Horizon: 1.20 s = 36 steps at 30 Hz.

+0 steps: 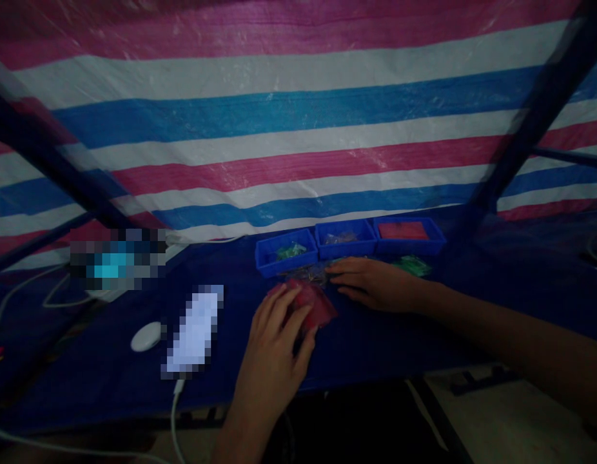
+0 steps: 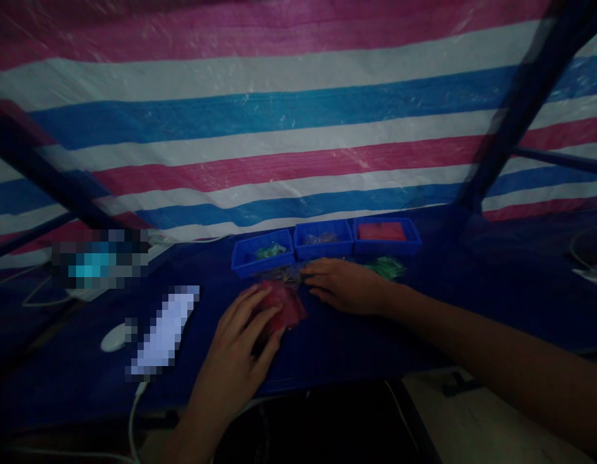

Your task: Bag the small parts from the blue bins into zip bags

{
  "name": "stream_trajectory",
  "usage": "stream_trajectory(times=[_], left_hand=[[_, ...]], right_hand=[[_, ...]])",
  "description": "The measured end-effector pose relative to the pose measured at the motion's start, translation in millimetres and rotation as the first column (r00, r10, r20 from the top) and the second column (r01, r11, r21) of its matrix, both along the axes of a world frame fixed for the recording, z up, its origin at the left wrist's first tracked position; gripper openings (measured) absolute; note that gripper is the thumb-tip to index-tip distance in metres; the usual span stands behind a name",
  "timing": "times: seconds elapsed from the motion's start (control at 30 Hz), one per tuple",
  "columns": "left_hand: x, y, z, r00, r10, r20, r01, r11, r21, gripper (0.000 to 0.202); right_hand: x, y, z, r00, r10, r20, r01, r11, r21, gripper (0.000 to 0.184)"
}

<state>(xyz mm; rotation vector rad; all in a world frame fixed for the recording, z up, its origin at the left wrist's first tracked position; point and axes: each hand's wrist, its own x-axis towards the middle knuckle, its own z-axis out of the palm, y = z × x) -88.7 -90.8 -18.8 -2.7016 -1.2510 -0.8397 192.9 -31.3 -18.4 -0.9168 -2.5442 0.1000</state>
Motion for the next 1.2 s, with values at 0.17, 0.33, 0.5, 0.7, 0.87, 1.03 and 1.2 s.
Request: stream_trajectory(times=[0.17,0.33,0.5,0.7,0.87,1.03,1.2], left_hand=[[-4,0,-3.2,0.998,0.057,0.029,-0.056,0.998,-0.032,0.031],[-11,-6,-3.0,0.990,0.099,0.096,-0.098,0.995,-0.014,0.036],[1,-7,13.9,0.990,0.036,0.136,-0.040,0.999,0.025,0.042],[43,25,33.4,0.987,0.012,0.163,0.002,0.996,-0.084,0.052],[66,60,36.4,0.977,-0.029,0.213,0.075,0.975,-0.210,0.052],[71,69,36.4,0.927,-0.104,0.359,0.179,0.967,-0.182,0.032],[70,62,31.1,0.906,-0.156,0.392,0.217,0.969,-0.116,0.026]], right_hand=[[2,3,-2.0,0.998,-0.018,-0.056,0.018,1.000,0.013,0.038],[4,4,-1.5,0.996,-0.045,-0.082,0.049,0.998,0.043,0.033],[3,6,2.1,0.973,-0.095,-0.212,0.112,0.991,0.069,0.029],[0,4,10.4,0.899,-0.110,-0.425,0.145,0.988,0.051,0.017],[-3,-4,14.5,0.812,-0.118,-0.571,0.120,0.992,-0.035,0.023],[-5,-7,14.8,0.765,-0.117,-0.634,0.094,0.993,-0.070,0.028],[-6,-7,13.7,0.780,-0.154,-0.607,0.114,0.988,-0.104,0.028]])
